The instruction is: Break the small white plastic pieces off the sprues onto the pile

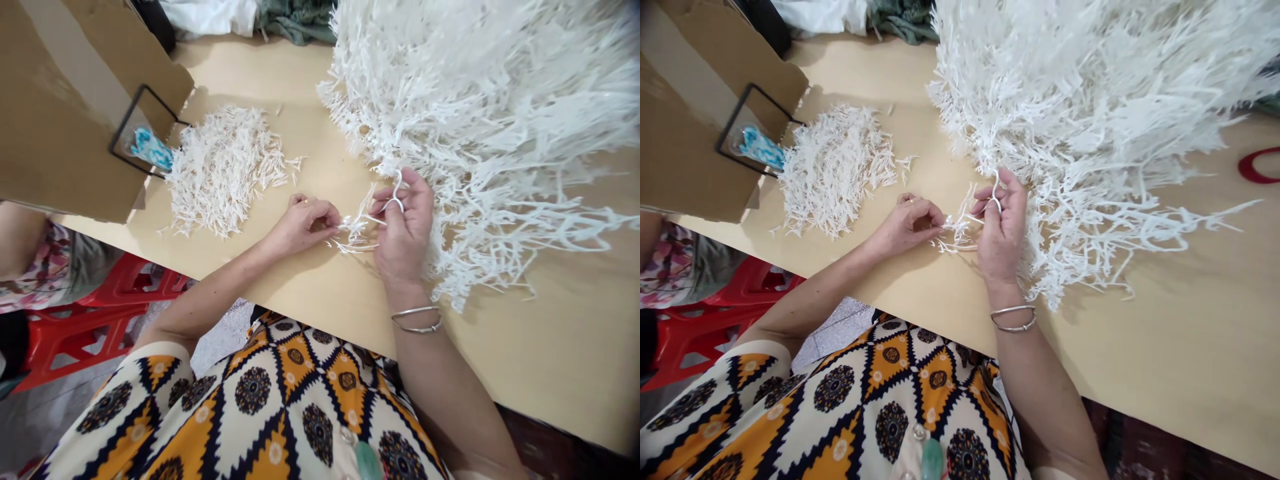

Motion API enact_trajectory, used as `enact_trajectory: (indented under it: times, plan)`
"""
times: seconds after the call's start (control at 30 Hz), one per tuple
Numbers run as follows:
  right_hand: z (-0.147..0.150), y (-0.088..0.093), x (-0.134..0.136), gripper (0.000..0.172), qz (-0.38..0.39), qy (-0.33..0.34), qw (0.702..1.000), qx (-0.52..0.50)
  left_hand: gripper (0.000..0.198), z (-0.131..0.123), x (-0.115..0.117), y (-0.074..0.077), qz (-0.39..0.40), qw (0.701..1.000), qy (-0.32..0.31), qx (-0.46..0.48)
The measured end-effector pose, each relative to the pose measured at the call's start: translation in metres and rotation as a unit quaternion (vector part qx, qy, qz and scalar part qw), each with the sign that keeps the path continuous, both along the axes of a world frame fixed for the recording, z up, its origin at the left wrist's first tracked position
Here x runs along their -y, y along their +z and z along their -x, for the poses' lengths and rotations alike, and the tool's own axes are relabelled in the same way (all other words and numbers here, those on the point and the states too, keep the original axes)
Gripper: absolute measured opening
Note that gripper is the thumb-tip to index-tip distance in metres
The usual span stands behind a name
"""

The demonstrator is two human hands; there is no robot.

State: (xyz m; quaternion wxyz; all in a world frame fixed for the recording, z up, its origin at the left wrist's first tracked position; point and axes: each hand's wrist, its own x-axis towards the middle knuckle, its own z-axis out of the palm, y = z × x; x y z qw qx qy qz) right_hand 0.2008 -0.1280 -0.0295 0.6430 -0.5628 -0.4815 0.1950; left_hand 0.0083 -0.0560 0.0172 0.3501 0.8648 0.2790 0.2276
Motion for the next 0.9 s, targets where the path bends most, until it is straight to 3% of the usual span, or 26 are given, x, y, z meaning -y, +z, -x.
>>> enact_trajectory:
  times: [0.2,0.33,0.43,0.5,0.57,0.63,0.7,0.8,0.9]
  plan:
    - [-0.008,0.001,-0.002,0.038,0.015,-0.063,0.993,-0.099,0.035,0.004,-0.009,-0.005,0.163,0.976,0.008,0.142]
    - [-0.011,0.008,-0.001,0.036,0.019,-0.09,0.985,-0.145,0.035,0.005,-0.01,-0.006,0.183,0.963,0.052,0.192]
    - [-0.012,0.004,-0.002,0.038,0.019,-0.09,0.991,-0.1,0.031,0.007,-0.012,-0.007,0.11,0.972,0.091,0.186]
    - [-0.014,-0.003,-0.003,0.041,0.01,-0.1,0.994,-0.03,0.026,0.01,-0.014,-0.006,0.0,0.969,0.178,0.174]
    - [-0.015,-0.009,-0.004,0.044,0.0,-0.107,0.994,0.036,0.028,0.014,-0.017,-0.005,-0.122,0.936,0.289,0.161]
    - [-0.015,-0.011,-0.004,0.045,-0.003,-0.097,0.993,0.069,0.038,0.015,-0.016,-0.002,-0.198,0.907,0.339,0.153]
    - [-0.01,-0.007,-0.003,0.044,0.0,-0.075,0.994,0.074,0.039,0.013,-0.011,0.001,-0.213,0.926,0.287,0.125]
    - [0.003,0.007,0.001,0.044,0.005,-0.038,0.996,0.077,0.032,0.004,0.001,0.004,-0.169,0.979,0.109,0.022]
    - [0.017,0.021,0.005,0.045,0.01,0.003,0.997,0.073,0.031,-0.004,0.007,0.003,-0.139,0.989,-0.019,-0.049]
